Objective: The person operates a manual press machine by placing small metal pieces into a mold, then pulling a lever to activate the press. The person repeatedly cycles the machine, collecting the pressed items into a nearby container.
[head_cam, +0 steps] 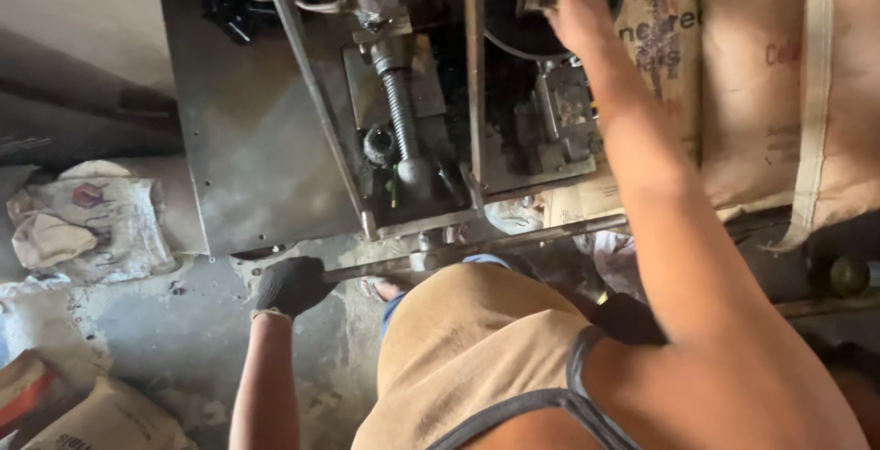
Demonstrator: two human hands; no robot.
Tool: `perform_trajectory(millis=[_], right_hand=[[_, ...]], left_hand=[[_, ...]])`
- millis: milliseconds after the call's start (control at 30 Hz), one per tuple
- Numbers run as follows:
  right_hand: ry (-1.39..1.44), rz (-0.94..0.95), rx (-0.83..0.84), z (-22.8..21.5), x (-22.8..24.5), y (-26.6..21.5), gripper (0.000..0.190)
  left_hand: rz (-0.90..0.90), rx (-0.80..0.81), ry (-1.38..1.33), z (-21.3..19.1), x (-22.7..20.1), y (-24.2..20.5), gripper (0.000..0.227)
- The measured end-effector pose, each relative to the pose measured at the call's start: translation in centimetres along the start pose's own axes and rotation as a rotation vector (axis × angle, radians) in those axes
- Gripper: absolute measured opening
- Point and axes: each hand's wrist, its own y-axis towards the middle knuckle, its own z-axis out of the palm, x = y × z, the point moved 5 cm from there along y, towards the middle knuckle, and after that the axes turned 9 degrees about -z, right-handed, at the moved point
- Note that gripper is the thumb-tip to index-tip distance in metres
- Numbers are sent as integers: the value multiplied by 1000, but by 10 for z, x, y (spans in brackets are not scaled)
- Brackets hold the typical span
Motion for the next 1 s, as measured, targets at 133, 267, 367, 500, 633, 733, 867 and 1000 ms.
perform_trajectory(millis=[133, 267, 367, 500, 633, 733, 867, 1000], right_hand=[[-24, 135, 258, 39, 4, 29, 68], [261, 463, 239, 56, 2, 51, 60], [304, 589, 97, 64, -11, 65, 57], [498, 904, -88, 77, -46, 60, 48], [555, 933, -131, 82, -71, 44, 38], [463, 654, -224, 68, -68, 36, 29], [204, 247, -274, 38, -34, 17, 18], [-26, -45, -349, -17, 8, -1, 12]], left_hand=[[-34, 12, -14, -6, -3, 0, 38], [-98, 108, 82, -3, -4, 1, 36], [-122, 116, 57, -4, -4, 1, 34], [-142, 111, 43, -7, -4, 1, 35], [-137, 140, 44, -7, -5, 1, 33], [-124, 172, 51, -7, -6, 3, 35], [-137, 178, 43, -6, -4, 1, 33], [-72, 91, -5, -5, -5, 1, 31]])
